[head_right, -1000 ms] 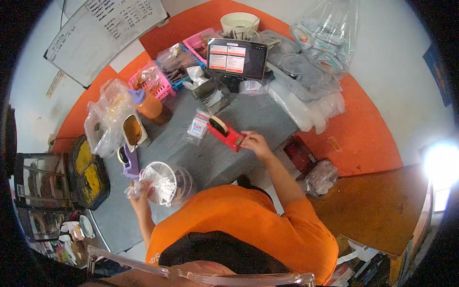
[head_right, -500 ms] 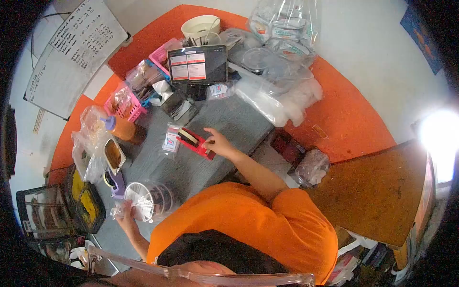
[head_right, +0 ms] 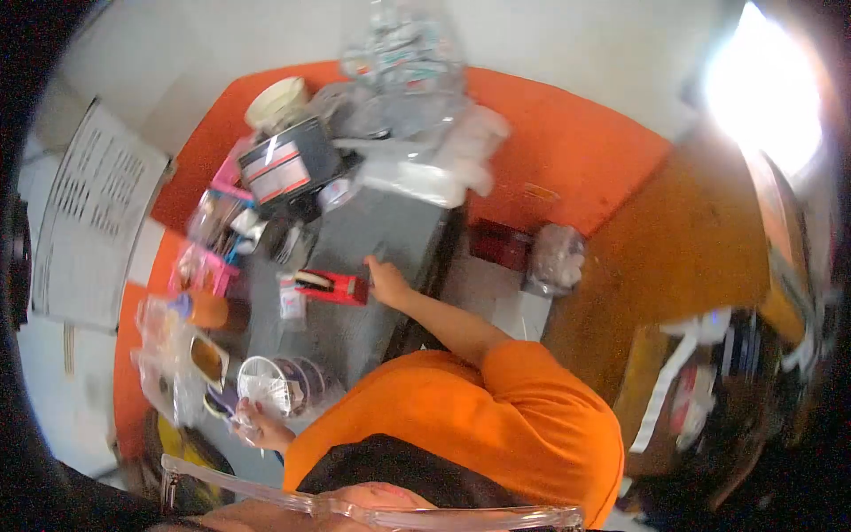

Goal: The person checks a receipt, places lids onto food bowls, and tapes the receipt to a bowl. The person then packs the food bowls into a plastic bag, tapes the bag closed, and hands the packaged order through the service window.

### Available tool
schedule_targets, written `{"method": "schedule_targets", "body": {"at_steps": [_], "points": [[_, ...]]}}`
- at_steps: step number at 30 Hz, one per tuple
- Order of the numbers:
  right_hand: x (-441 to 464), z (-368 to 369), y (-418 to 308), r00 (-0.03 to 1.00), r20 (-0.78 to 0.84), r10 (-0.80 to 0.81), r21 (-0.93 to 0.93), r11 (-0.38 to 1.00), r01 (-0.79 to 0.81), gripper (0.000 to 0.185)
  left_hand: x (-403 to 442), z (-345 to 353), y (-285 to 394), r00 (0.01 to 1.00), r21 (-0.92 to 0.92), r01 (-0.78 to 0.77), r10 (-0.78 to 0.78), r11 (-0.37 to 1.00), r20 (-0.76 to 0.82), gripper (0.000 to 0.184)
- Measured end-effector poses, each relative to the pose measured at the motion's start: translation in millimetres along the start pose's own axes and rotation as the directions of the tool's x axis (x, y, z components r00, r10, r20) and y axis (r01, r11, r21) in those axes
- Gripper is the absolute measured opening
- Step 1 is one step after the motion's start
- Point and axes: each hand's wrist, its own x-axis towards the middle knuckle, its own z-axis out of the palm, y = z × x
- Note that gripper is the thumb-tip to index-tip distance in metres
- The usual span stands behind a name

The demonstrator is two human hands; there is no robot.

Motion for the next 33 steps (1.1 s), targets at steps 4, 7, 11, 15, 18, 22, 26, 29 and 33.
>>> {"method": "schedule_targets", "body": {"at_steps": [4, 7, 11, 15, 18, 22, 26, 29, 33], "points": [[-42.6, -11.9, 9.2, 0.984, -0.156, 0.081, -0.055, 0.994, -0.091, 0.045, 16.0, 10.1, -11.4, 0.978, -0.018, -0.161, 0.162, 0.987, 0.134, 0.026], [-93.4, -52.3, -4.5, 0.96, -0.151, 0.237, 0.113, 0.969, -0.221, 0.044, 20.9, 27.2, -18.8, 0.954, -0.125, -0.011, 0.048, 0.992, 0.296, 0.027], [-174.7, -96.5, 7.4, 0.823, -0.35, 0.447, 0.31, 0.884, -0.349, 0.045, 3.3, 96.6, -9.8, 0.851, -0.319, -0.065, 0.219, 0.946, 0.478, 0.028], [-253.5, -148.5, 21.4, 0.562, -0.482, 0.672, 0.518, 0.736, -0.435, 0.044, -24.0, 126.7, 4.5, 0.778, -0.435, -0.112, 0.351, 0.893, 0.521, 0.028], [-286.8, -189.4, 19.8, 0.422, -0.669, 0.611, 0.462, 0.788, -0.407, 0.044, -47.0, 139.5, 18.4, 0.726, -0.504, -0.158, 0.445, 0.849, 0.524, 0.029], [-309.6, -240.3, -3.7, 0.21, -0.848, 0.486, 0.426, 0.862, -0.276, 0.044, -79.7, 160.6, 43.1, 0.62, -0.596, -0.228, 0.587, 0.77, 0.521, 0.03], [-328.3, -280.6, -10.2, 0.132, -0.913, 0.385, 0.337, 0.898, -0.284, 0.043, -123.6, 187.3, 74.0, 0.532, -0.682, -0.293, 0.707, 0.67, 0.466, 0.031], [-343.3, -316.1, -5.9, 0.008, -0.976, 0.219, 0.217, 0.971, -0.102, 0.046, -165.3, 208.3, 100.5, 0.502, -0.72, -0.35, 0.769, 0.599, 0.395, 0.032], [-357.9, -384.3, -10.9, -0.121, -0.989, -0.09, -0.068, 0.983, -0.172, 0.049, -219.5, 231.7, 136.9, 0.471, -0.723, -0.452, 0.828, 0.523, 0.304, 0.033]]}}
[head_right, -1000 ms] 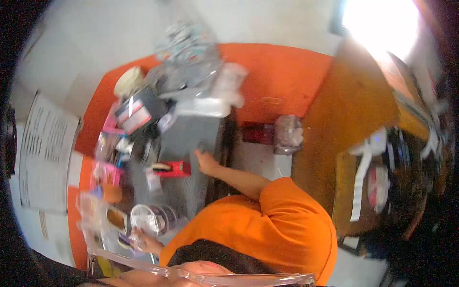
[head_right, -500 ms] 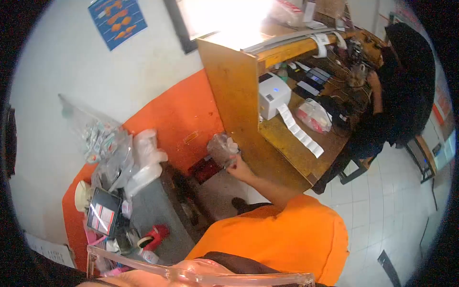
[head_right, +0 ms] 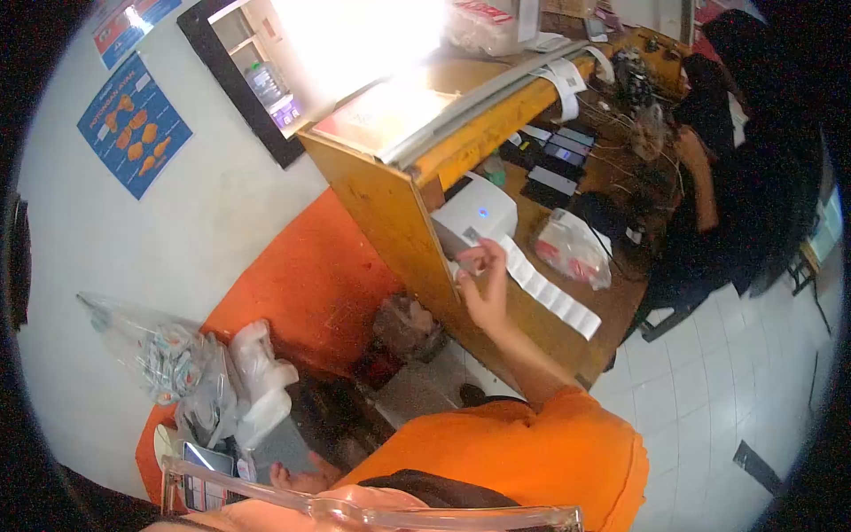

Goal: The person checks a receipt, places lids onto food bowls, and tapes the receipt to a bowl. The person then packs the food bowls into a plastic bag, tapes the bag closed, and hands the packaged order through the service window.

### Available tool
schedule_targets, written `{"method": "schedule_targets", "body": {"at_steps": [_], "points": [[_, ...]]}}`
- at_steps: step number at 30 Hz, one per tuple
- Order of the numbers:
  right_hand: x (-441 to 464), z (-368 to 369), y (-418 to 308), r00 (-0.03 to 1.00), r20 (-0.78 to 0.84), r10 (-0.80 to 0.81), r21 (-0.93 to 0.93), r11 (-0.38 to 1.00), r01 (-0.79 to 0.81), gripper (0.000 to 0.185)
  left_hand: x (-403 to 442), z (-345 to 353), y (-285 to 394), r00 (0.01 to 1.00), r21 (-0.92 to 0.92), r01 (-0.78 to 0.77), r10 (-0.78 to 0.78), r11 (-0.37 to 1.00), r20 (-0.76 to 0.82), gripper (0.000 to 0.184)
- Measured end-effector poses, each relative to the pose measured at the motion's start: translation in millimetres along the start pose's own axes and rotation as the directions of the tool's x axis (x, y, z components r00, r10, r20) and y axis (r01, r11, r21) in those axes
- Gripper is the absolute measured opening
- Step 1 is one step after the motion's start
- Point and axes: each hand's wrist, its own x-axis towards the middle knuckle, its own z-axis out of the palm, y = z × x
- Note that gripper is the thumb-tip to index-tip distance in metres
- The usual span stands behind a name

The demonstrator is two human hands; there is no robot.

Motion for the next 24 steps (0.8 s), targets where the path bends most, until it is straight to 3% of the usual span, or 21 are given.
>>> {"method": "schedule_targets", "body": {"at_steps": [4, 6, 7, 9, 11, 12, 14, 16, 17, 18, 19, 21, 23, 24], "points": [[76.6, 7.7, 3.2, 0.901, -0.16, -0.402, 0.071, 0.906, 0.417, 0.056, 15.3, 47.5, 27.8, 0.997, 0.078, -0.077, 0.078, 0.994, -0.004, 0.034], [115.5, 20.9, -3.0, 0.852, -0.217, -0.477, 0.133, 0.85, 0.51, 0.057, 29.3, 74.3, 39.8, 0.967, 0.003, -0.163, 0.159, 0.987, 0.199, 0.04], [134.5, 28.9, -8.2, 0.815, -0.215, -0.537, 0.177, 0.8, 0.574, 0.056, 29.6, 87.9, 44.4, 0.97, 0.006, -0.161, 0.157, 0.987, 0.185, 0.04], [168.0, 38.4, -10.0, 0.77, -0.214, -0.602, 0.228, 0.735, 0.638, 0.055, 27.0, 114.2, 54.7, 0.969, -0.144, -0.013, 0.047, 0.99, 0.241, 0.039], [192.2, 46.7, -9.6, 0.826, 0.089, -0.557, 0.143, 0.827, 0.543, 0.056, 28.9, 137.7, 61.8, 0.947, -0.169, 0.01, 0.045, 0.986, 0.318, 0.041], [200.1, 50.1, -17.7, 0.822, 0.095, -0.561, 0.155, 0.824, 0.544, 0.056, 32.1, 149.3, 65.7, 0.916, -0.198, 0.031, 0.051, 0.98, 0.399, 0.043], [214.8, 54.8, -40.6, 0.893, 0.379, -0.245, -0.014, 0.963, 0.27, 0.056, 48.7, 181.3, 80.1, 0.888, -0.29, 0.054, 0.088, 0.956, 0.452, 0.044], [227.4, 59.0, -45.9, 0.854, 0.481, -0.199, -0.083, 0.959, 0.27, 0.057, 74.7, 213.7, 92.8, 0.854, -0.381, 0.079, 0.135, 0.921, 0.502, 0.045], [232.7, 60.2, -49.1, 0.816, 0.562, -0.132, -0.163, 0.95, 0.266, 0.058, 92.0, 230.1, 98.1, 0.806, -0.416, -0.045, 0.279, 0.908, 0.522, 0.044], [236.0, 59.2, -57.5, 0.754, 0.656, 0.039, -0.199, 0.972, 0.122, 0.058, 108.2, 246.3, 102.2, 0.732, -0.455, -0.163, 0.417, 0.876, 0.54, 0.043], [236.2, 61.8, -55.4, 0.755, 0.655, 0.036, -0.198, 0.972, 0.125, 0.058, 121.6, 264.6, 108.9, 0.735, -0.55, -0.101, 0.435, 0.829, 0.52, 0.041], [234.9, 67.1, -50.8, 0.708, 0.704, -0.05, -0.268, 0.905, 0.33, 0.057, 142.6, 303.3, 124.3, 0.74, -0.644, -0.036, 0.454, 0.764, 0.497, 0.039], [234.5, 67.3, -51.4, 0.694, 0.719, -0.035, -0.26, 0.913, 0.315, 0.057, 156.1, 339.0, 138.8, 0.783, -0.82, 0.023, 0.499, 0.572, 0.371, 0.036], [234.4, 68.2, -49.5, 0.715, 0.698, -0.026, -0.265, 0.919, 0.293, 0.058, 159.2, 352.9, 148.2, 0.786, -0.824, 0.029, 0.497, 0.566, 0.369, 0.036]]}}
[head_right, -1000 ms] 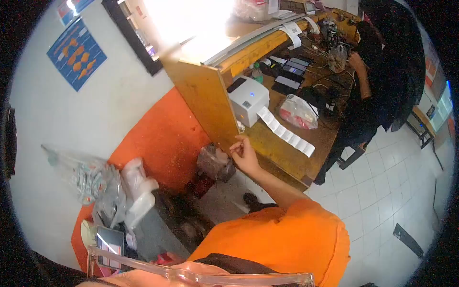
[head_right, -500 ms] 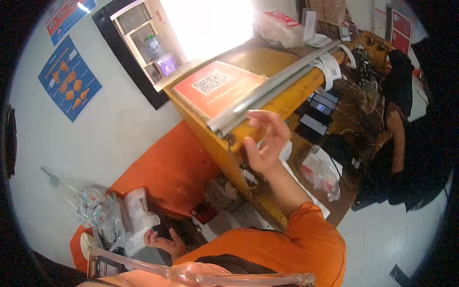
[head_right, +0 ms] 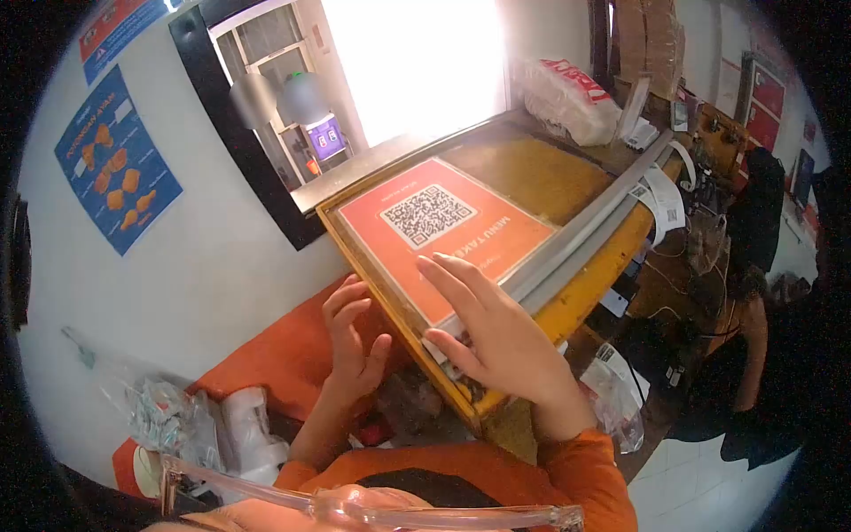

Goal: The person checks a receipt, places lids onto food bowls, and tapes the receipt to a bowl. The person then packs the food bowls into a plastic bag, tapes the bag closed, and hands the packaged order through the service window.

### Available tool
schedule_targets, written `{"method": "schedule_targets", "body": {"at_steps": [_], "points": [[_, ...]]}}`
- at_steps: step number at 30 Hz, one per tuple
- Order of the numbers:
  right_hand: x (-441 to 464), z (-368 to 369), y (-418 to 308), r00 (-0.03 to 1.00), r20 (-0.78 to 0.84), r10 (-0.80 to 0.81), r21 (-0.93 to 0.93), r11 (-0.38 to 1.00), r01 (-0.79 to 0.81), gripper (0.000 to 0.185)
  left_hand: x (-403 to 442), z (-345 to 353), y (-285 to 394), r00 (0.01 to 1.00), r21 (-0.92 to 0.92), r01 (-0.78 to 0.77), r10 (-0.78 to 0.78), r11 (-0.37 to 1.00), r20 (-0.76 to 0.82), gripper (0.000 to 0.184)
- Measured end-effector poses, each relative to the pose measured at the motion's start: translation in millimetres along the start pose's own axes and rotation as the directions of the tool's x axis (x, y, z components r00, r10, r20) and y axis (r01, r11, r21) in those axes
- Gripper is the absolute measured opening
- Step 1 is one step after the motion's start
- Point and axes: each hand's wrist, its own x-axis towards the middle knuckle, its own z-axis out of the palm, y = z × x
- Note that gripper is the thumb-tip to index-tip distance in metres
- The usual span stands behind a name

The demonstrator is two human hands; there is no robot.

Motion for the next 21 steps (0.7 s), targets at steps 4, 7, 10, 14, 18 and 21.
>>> {"method": "schedule_targets", "body": {"at_steps": [4, 7, 10, 14, 18, 21], "points": [[-0.4, 2.9, 7.2, 0.998, -0.059, 0.02, 0.009, 1.0, -0.02, 0.058, 13.0, 32.3, -32.7, 0.984, -0.126, -0.136, 0.119, 0.983, -0.133, 0.024], [3.8, 1.0, 9.1, 0.99, -0.138, 0.004, 0.016, 1.0, -0.002, 0.06, 14.3, 46.1, -40.3, 0.942, -0.246, -0.21, 0.129, 0.946, -0.311, 0.012], [1.1, 4.0, 12.9, 0.982, -0.096, 0.165, 0.117, 0.981, -0.153, 0.06, 11.7, 42.1, -45.9, 0.951, -0.282, -0.243, 0.17, 0.928, -0.258, 0.012], [2.6, 1.2, 13.0, 0.974, -0.057, 0.221, 0.076, 0.973, -0.217, 0.058, 10.5, 44.6, -44.6, 0.948, -0.292, -0.24, 0.158, 0.926, -0.277, 0.012], [1.6, 1.5, 16.4, 0.943, -0.118, 0.312, 0.083, 0.949, -0.303, 0.054, 6.7, 49.5, -42.7, 0.937, -0.291, -0.226, 0.127, 0.93, -0.325, 0.009], [-1.9, 20.5, 34.9, 0.884, -0.376, 0.276, 0.02, 0.957, -0.291, 0.069, 3.9, 45.7, -46.5, 0.951, -0.28, -0.238, 0.164, 0.93, -0.263, 0.01]]}}
